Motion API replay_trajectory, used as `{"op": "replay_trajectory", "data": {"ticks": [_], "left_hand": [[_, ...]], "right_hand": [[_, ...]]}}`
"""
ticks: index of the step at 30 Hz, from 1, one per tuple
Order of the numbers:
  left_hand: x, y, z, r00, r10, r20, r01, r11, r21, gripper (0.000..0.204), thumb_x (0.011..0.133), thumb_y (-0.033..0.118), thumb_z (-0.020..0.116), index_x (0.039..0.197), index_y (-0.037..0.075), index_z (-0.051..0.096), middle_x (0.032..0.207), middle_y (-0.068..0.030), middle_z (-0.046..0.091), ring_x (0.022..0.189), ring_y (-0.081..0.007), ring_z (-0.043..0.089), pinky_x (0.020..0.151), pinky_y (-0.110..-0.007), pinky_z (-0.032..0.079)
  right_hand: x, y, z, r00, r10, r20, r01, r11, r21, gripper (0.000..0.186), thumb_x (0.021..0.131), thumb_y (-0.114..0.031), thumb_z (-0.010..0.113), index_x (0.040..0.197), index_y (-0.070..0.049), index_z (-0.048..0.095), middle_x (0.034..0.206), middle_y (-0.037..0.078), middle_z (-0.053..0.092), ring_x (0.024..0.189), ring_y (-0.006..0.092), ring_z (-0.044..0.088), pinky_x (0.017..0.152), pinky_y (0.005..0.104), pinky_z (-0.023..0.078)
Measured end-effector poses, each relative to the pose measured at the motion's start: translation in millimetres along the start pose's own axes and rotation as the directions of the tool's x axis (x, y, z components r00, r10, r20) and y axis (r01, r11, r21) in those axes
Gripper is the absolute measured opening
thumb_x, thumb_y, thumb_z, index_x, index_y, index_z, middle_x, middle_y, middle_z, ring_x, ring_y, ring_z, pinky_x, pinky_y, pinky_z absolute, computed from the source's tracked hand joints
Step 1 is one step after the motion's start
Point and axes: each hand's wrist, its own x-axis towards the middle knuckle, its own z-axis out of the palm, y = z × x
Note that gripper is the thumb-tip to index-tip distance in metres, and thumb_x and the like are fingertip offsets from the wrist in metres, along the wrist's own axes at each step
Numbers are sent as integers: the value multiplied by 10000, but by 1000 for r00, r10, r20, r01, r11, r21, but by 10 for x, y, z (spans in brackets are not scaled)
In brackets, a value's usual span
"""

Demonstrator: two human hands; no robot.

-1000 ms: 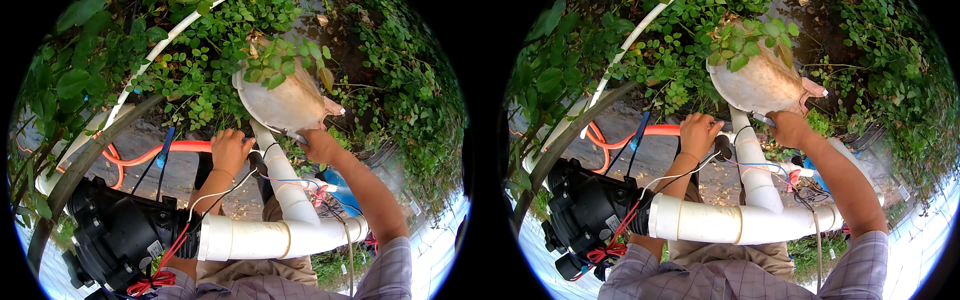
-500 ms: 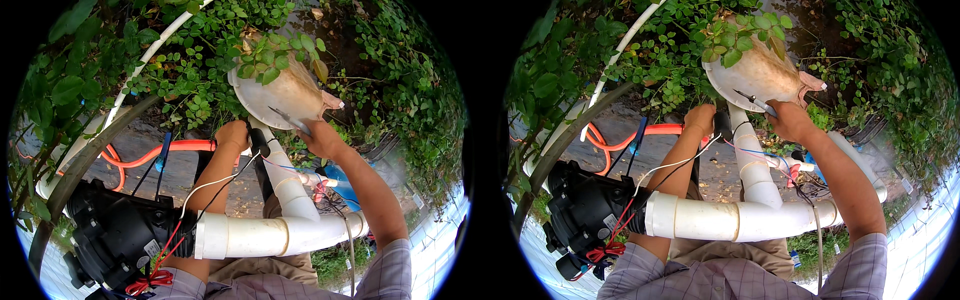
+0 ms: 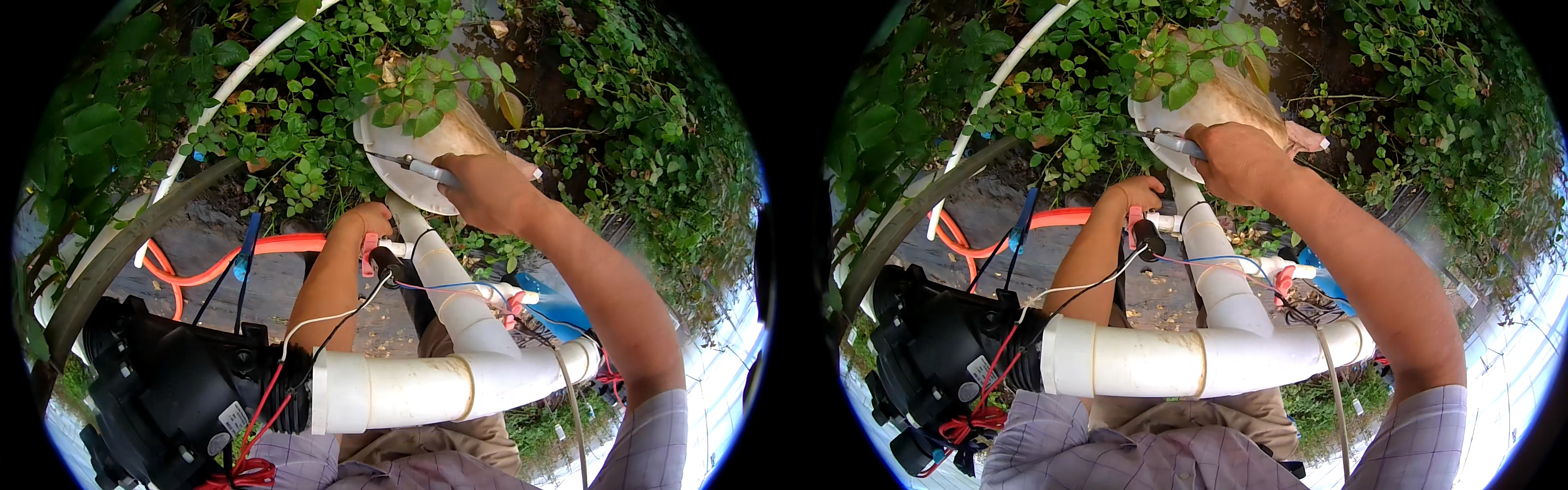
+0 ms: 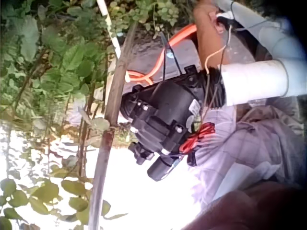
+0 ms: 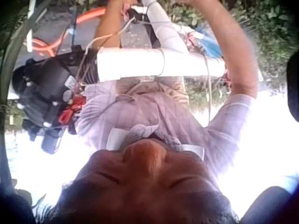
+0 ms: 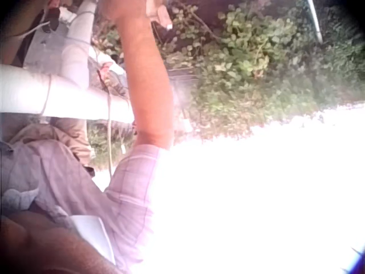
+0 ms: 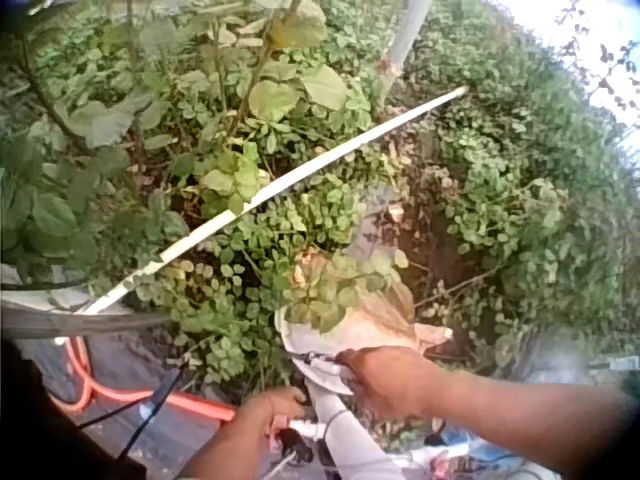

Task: The person kneels beside a white PVC pipe assembly and uses pliers to tighten a hose clamp on an orange hose connected to the pipe. The person then uses a knife to cut a zip tie securing wires near the pipe.

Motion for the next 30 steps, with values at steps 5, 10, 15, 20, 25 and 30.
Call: {"op": "replay_trajectory", "data": {"ticks": [5,10,15,20,25,30], "left_hand": [[-63,-411,6,892,127,-434,-233,952,-199,584,731,169,684,1291,73,549,1115,-134,660,883,-252,660,793,-346,523],[-1062,-100,306,506,177,-844,-674,692,-259,403,804,0,609,1204,35,584,1002,-98,631,830,-143,615,725,-279,510],[-1349,-852,1531,231,176,-957,-833,543,-102,287,902,156,624,1162,34,616,1185,-148,632,1002,-244,648,785,-353,539],[-1991,-1016,2292,574,-71,-816,-558,695,-453,195,898,226,654,958,50,712,1034,-100,649,928,-248,641,740,-329,506],[-2147,-1861,3021,621,-28,-783,-543,706,-456,240,906,232,655,1077,66,678,1150,-102,586,890,-218,621,739,-332,520],[-2607,-2417,3550,629,-99,-772,-546,650,-528,391,889,243,672,1236,83,588,1203,-110,539,929,-192,604,738,-321,509]], "right_hand": [[-3,-319,-141,998,-38,54,44,994,-104,259,872,-179,581,1081,-29,611,825,217,663,810,403,639,736,480,502],[55,-256,-130,996,-81,38,85,991,-104,249,872,-189,581,1047,-16,621,872,224,662,887,406,627,788,481,494],[439,-718,-94,995,-96,-36,86,973,-216,272,889,-264,579,1016,-33,646,924,218,665,918,387,636,793,450,501],[681,-920,-203,975,37,-221,-28,999,42,332,910,-265,581,1076,21,613,764,168,634,641,240,628,628,387,504],[169,-1553,-553,800,58,-597,-97,995,-33,361,932,-305,502,920,-12,713,754,146,697,608,229,651,561,359,525],[-1222,-2050,-93,354,316,-880,402,798,449,213,944,-194,547,895,-3,627,693,55,601,532,120,513,471,266,399]]}}
